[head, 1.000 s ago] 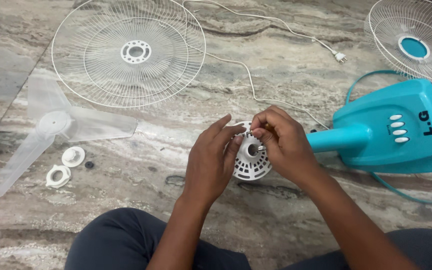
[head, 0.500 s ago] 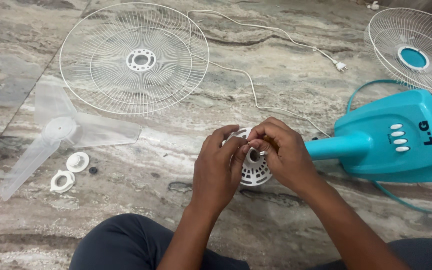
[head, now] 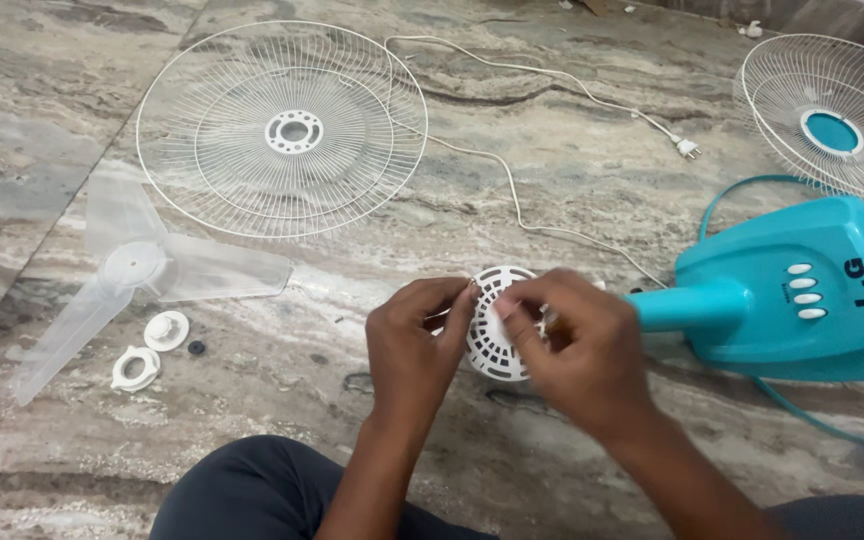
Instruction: The person disassembles a fan by removing the front grill and then uses a screwdriver to loosen screws on the central hub. They remove the hub and continue to work on the fan's internal components.
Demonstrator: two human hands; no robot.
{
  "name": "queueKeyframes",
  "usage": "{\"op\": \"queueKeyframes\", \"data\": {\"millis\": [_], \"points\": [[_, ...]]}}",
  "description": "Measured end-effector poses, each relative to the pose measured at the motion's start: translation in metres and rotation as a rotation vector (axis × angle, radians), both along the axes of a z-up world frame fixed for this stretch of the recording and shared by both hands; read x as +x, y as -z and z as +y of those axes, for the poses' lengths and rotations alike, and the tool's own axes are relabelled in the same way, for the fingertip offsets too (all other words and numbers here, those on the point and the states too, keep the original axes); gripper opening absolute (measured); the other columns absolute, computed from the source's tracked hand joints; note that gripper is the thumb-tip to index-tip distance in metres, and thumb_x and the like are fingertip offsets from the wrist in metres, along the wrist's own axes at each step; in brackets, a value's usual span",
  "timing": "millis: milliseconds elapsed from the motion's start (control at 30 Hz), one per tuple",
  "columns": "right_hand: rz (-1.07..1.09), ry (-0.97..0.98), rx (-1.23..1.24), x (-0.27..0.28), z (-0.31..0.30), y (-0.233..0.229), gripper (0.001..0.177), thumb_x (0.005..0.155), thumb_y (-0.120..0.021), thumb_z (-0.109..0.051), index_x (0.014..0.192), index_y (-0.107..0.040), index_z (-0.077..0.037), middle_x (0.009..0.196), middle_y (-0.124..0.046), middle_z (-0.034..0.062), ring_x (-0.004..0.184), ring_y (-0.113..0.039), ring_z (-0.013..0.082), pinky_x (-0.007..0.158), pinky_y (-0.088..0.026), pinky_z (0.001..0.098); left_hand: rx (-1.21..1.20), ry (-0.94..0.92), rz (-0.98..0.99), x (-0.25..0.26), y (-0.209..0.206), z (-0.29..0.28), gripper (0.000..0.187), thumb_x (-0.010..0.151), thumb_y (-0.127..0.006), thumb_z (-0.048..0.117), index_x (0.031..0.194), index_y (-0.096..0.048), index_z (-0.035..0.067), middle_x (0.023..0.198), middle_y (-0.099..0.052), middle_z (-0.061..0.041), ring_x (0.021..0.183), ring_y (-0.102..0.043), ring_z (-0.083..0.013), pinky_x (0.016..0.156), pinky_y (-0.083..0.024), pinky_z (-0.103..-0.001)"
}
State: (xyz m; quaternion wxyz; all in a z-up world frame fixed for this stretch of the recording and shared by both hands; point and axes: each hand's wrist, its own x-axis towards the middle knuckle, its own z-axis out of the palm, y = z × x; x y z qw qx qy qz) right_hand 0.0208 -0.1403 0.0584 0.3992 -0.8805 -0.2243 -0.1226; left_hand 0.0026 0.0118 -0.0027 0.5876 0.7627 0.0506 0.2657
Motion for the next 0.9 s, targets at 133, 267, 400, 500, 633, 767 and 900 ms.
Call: {"op": "queueKeyframes", "data": {"millis": [133, 267, 400, 500, 633, 767, 900], "points": [[-0.089, -0.132, -0.081, -0.013, 0.013, 0.009, 0.013, 0.086, -0.078, -0.014, 0.094, -0.075, -0.005, 0.086, -0.073, 0.0053, 0.057, -0.068, 0.0169, 0.049, -0.052, 0.0302, 0.070, 0.017, -0.011, 0.004, -0.001, 0.022, 0.009, 0.084, -0.081, 0.011, 0.090, -0.081, 0.004, 0.100, -0.080, -0.009, 0.080, -0.079, -0.0138, 0.071, -0.067, -0.025], [-0.156, -0.073, -0.299, -0.017, 0.016, 0.022, 0.017, 0.084, -0.075, -0.012, 0.099, -0.075, -0.004, 0.110, -0.075, 0.0116, 0.066, -0.074, 0.0257, 0.056, -0.058, 0.0363, 0.114, -0.017, 0.337, 0.000, -0.015, 0.063, 0.014, 0.080, -0.084, 0.017, 0.091, -0.082, 0.008, 0.086, -0.081, -0.007, 0.071, -0.078, -0.0160, 0.064, -0.063, -0.029], [-0.077, 0.007, -0.438, -0.015, 0.017, 0.037, 0.024, 0.084, -0.074, -0.014, 0.107, -0.077, -0.006, 0.126, -0.073, 0.0088, 0.069, -0.075, 0.0304, 0.061, -0.060, 0.0408, 0.370, -0.072, 0.577, -0.002, -0.016, 0.111, 0.018, 0.085, -0.081, 0.028, 0.095, -0.084, 0.013, 0.084, -0.080, -0.012, 0.072, -0.077, -0.0240, 0.069, -0.059, -0.038], [-0.112, -0.037, -0.409, -0.012, 0.014, 0.044, 0.026, 0.084, -0.073, -0.015, 0.109, -0.077, -0.007, 0.124, -0.072, 0.0091, 0.075, -0.076, 0.0293, 0.065, -0.061, 0.0397, 0.504, -0.118, 0.634, -0.002, 0.007, 0.137, 0.018, 0.085, -0.080, 0.030, 0.093, -0.085, 0.015, 0.085, -0.079, -0.012, 0.076, -0.075, -0.0293, 0.072, -0.057, -0.043], [-0.074, -0.034, -0.407, -0.013, 0.014, 0.046, 0.024, 0.084, -0.073, -0.015, 0.106, -0.078, -0.006, 0.123, -0.073, 0.0108, 0.073, -0.077, 0.0289, 0.064, -0.062, 0.0384, 0.546, -0.084, 0.784, 0.012, 0.049, 0.140, 0.017, 0.078, -0.086, 0.031, 0.089, -0.085, 0.017, 0.085, -0.078, -0.011, 0.080, -0.075, -0.0302, 0.075, -0.059, -0.042], [-0.060, -0.029, -0.400, -0.010, 0.013, 0.044, 0.026, 0.085, -0.073, -0.015, 0.109, -0.077, -0.005, 0.122, -0.073, 0.0121, 0.073, -0.077, 0.0274, 0.065, -0.062, 0.0375, 0.569, -0.115, 0.896, 0.020, 0.075, 0.134, 0.014, 0.074, -0.089, 0.025, 0.086, -0.085, 0.020, 0.087, -0.079, -0.010, 0.082, -0.075, -0.0285, 0.075, -0.059, -0.041], [-0.123, -0.037, -0.372, -0.013, 0.013, 0.045, 0.026, 0.086, -0.073, -0.014, 0.109, -0.077, -0.004, 0.121, -0.073, 0.0132, 0.078, -0.077, 0.0279, 0.069, -0.062, 0.0373, 0.545, -0.179, 0.954, 0.024, 0.086, 0.133, 0.015, 0.072, -0.091, 0.024, 0.085, -0.085, 0.020, 0.089, -0.078, -0.009, 0.083, -0.075, -0.0280, 0.075, -0.059, -0.041]]}}
